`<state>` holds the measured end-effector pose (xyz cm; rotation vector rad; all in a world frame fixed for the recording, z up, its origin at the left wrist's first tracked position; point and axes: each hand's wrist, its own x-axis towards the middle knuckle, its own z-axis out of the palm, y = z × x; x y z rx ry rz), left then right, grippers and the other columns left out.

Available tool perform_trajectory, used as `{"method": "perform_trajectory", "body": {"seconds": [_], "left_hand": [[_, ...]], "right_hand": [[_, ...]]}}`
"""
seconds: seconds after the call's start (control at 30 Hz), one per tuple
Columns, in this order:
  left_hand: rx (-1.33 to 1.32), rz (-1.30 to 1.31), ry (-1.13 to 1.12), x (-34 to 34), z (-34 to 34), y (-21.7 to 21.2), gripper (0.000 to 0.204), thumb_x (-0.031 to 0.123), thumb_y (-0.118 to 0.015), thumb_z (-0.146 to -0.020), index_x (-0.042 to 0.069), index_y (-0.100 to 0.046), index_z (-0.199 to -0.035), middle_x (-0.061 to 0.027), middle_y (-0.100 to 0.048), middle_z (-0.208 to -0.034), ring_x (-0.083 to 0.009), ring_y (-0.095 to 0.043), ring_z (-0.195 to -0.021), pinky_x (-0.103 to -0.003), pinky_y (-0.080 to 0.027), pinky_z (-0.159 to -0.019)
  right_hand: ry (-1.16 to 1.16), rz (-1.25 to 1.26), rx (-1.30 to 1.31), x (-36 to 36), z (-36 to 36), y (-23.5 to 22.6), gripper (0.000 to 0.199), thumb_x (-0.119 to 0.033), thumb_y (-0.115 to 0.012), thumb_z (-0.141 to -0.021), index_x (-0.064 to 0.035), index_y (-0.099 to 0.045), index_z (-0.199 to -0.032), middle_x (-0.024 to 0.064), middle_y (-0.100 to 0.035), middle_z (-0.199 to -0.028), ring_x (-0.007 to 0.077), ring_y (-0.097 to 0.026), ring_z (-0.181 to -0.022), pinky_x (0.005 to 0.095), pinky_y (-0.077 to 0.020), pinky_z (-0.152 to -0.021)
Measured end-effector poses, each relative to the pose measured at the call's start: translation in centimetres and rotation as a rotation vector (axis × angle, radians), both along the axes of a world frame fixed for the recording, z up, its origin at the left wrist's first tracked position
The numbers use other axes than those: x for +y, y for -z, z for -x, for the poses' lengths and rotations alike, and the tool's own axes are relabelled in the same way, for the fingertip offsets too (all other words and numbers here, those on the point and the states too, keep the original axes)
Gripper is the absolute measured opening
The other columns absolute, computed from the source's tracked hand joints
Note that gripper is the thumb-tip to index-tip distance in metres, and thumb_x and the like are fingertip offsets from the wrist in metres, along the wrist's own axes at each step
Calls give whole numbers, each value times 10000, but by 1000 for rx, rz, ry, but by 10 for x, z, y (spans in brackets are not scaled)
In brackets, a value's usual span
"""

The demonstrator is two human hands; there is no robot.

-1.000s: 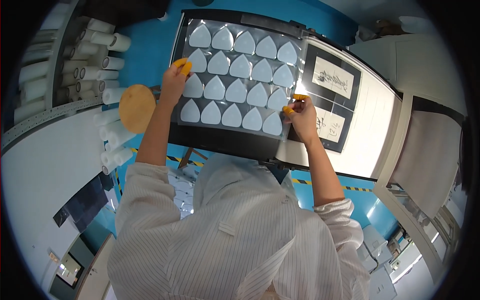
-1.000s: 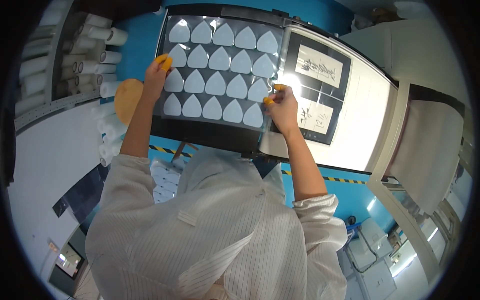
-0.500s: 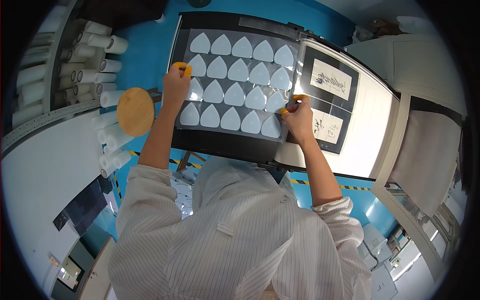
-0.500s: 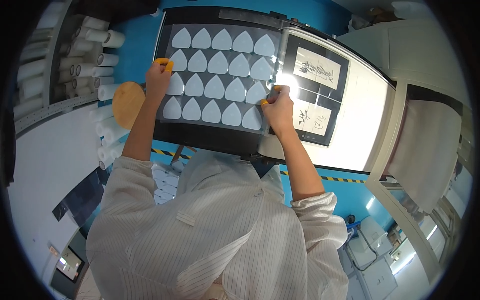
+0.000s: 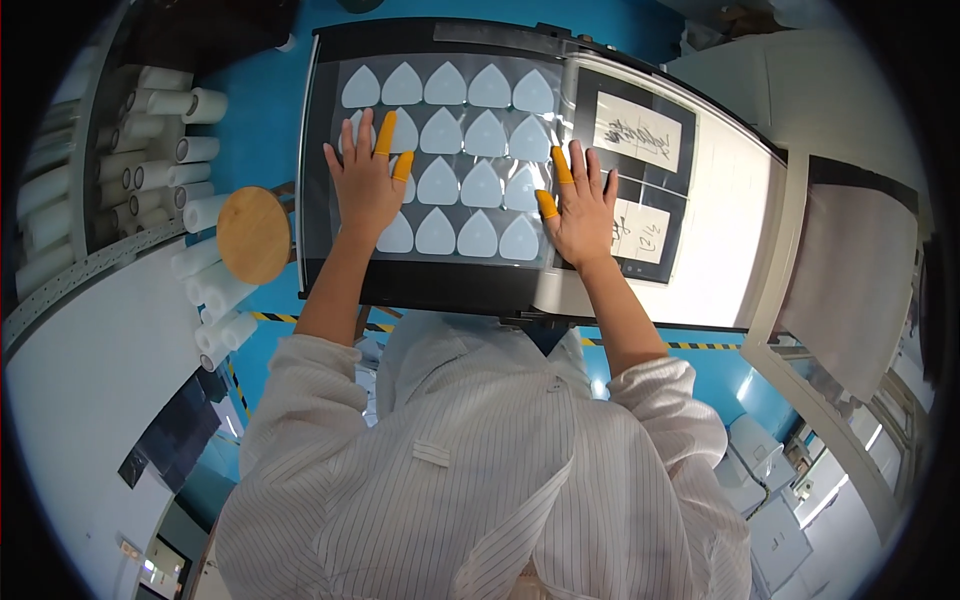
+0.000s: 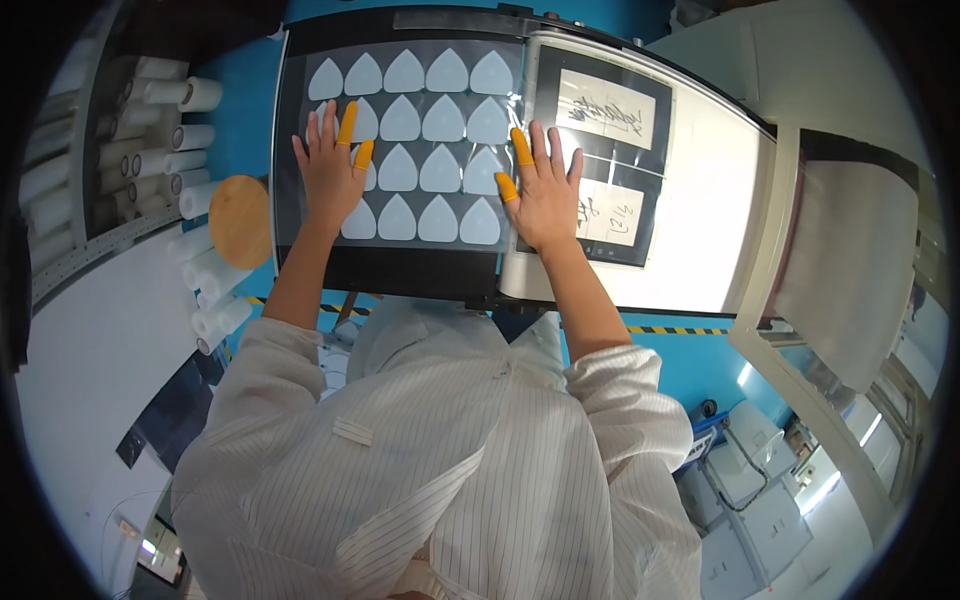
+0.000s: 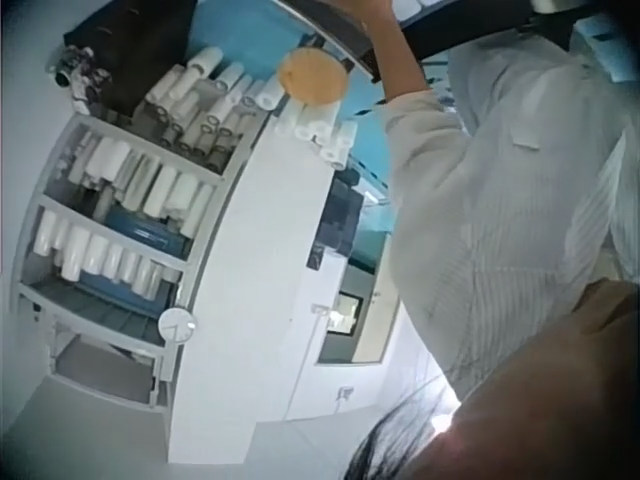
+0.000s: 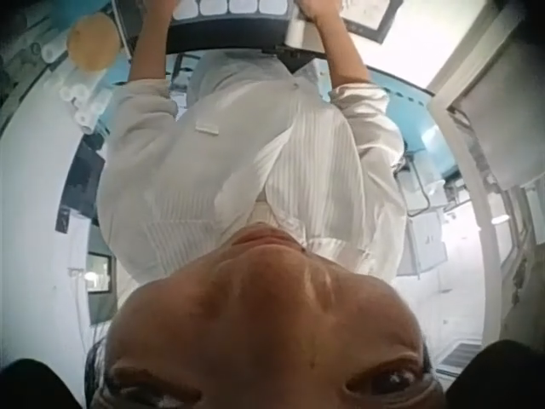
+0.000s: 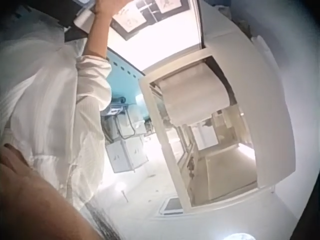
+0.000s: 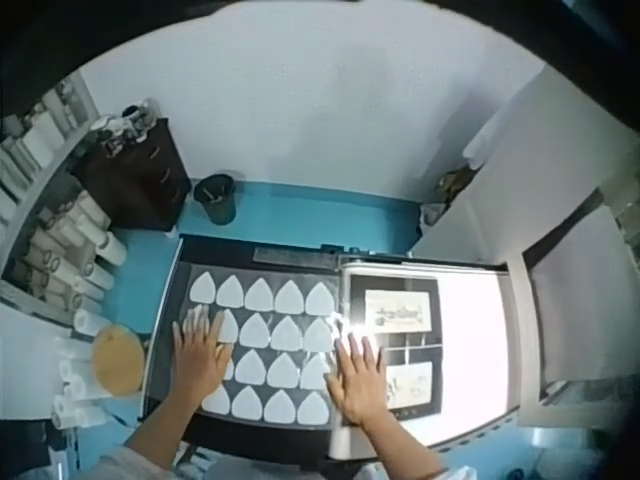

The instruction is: Inspecting and arranging small plastic parts on a backlit inspection table.

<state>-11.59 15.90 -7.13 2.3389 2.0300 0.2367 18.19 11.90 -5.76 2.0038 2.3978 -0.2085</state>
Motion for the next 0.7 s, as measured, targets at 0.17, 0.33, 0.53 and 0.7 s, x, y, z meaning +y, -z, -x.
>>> {"method": "perform_trajectory", "body": {"seconds": [0.17, 0.33, 0.53, 0.7], "left_hand": [[37, 14, -12, -1, 3, 6, 354, 293, -607, -834, 35, -630, -1075, -74, -221, -1506, -316, -143, -1406, -585, -100, -1103], [44, 58, -24, -3, 2, -1, 305, 277, -632, -814, 53, -655, -1019, -52, -209, -1514, -304, -143, -1409, -571, -95, -1107], [18, 102, -60, -5, 2, -5, 339, 334, -581, -863, 61, -652, -1051, -54, -214, -1513, -307, -146, -1406, -570, -89, -1107], [-86, 53, -55, -5, 1, -5, 261, 253, -590, -840, 34, -653, -967, -60, -199, -1522, -305, -131, -1411, -561, -82, -1111]], "right_hand": [[14, -50, 12, -4, -1, 6, 609, -461, -401, -919, -189, -274, -1449, 49, -191, -1530, 278, -174, -1401, 513, -72, -1121], [3, -65, -1, -5, -1, 4, 633, -478, -398, -917, -140, -283, -1440, 47, -183, -1532, 279, -150, -1408, 521, -51, -1122], [5, -67, -43, -6, -1, 7, 650, -498, -347, -928, -137, -239, -1458, 49, -147, -1541, 291, -128, -1413, 548, -50, -1113], [1, -83, -45, -5, 0, 9, 656, -487, -367, -922, -128, -242, -1456, 51, -154, -1540, 292, -132, -1413, 543, -55, -1113]]}}
